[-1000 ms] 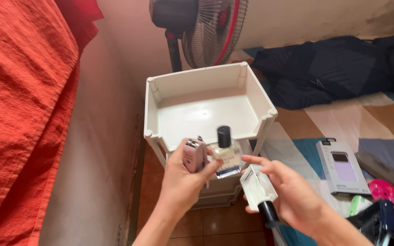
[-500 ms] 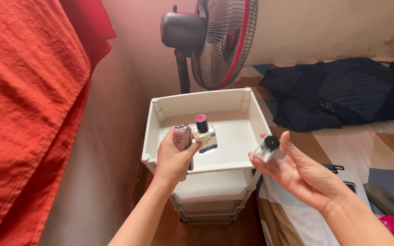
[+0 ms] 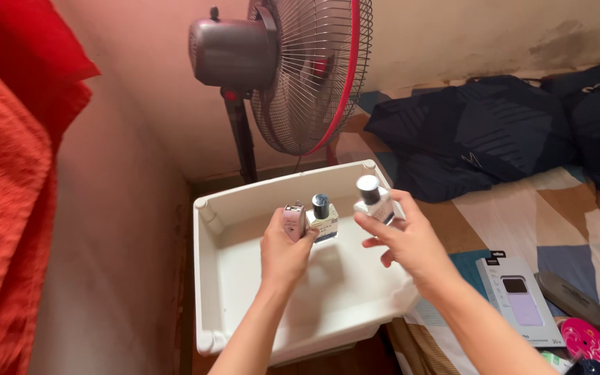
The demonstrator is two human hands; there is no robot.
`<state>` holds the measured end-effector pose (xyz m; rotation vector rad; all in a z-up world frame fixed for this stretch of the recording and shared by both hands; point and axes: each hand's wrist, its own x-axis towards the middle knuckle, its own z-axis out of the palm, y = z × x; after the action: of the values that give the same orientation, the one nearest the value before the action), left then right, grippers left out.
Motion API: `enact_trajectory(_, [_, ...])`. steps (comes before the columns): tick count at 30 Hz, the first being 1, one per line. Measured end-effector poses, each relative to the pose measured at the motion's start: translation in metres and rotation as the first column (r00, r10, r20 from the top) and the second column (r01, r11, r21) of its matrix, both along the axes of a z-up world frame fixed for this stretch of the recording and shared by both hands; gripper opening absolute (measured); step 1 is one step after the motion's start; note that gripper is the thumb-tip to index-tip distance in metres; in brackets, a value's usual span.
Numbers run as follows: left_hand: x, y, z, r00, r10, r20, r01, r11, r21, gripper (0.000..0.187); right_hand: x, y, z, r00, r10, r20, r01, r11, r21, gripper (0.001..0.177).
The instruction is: The person opens a gray backpack on a bed and takes out a laptop, a book, a wallet, a phone, bottles and small boxes, laying them on the bed. They then place the items one by one onto the shelves of a white rolling storage cart, arranging bottles, boxes and a lotion tube on the tiers.
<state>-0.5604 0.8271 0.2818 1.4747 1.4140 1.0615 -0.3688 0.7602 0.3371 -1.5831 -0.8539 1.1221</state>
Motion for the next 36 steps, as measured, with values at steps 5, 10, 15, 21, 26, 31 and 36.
enact_trajectory(5, [0.008,0.033,-0.005,0.998,0.020,-0.062,-0.021,1.000,-0.013,0.038,-0.020,0.045,-0.033,0.810,-0.223,0.543,0.116,0.968,0.224,0.059])
enact_trajectory(10, [0.010,0.054,-0.004,0.997,0.022,-0.068,-0.031,0.992,-0.120,0.036,-0.030,0.067,-0.050,0.762,-0.263,0.592,0.169,0.963,0.210,0.055])
enact_trajectory(15, [0.014,0.066,-0.003,0.999,0.017,-0.040,-0.024,0.986,-0.166,0.036,-0.036,0.079,-0.054,0.782,-0.224,0.581,0.210,0.973,0.091,0.046])
enact_trajectory(21, [0.019,0.077,-0.005,0.996,-0.028,-0.087,0.008,0.974,-0.226,0.041,-0.035,0.089,-0.055,0.834,-0.219,0.506,0.220,0.974,0.059,0.035])
enact_trajectory(26, [0.021,0.079,-0.005,0.991,-0.054,-0.121,0.019,0.961,-0.276,0.041,-0.031,0.099,-0.058,0.792,-0.195,0.578,0.204,0.978,0.051,0.036])
enact_trajectory(31, [0.023,0.077,-0.004,0.995,0.025,-0.093,-0.048,0.965,-0.257,0.041,-0.025,0.102,-0.073,0.786,-0.222,0.577,0.172,0.975,0.142,0.047])
enact_trajectory(36, [0.029,0.076,-0.003,0.994,0.081,-0.075,-0.096,0.970,-0.222,0.040,-0.017,0.097,-0.088,0.840,-0.186,0.510,0.106,0.978,0.181,0.056])
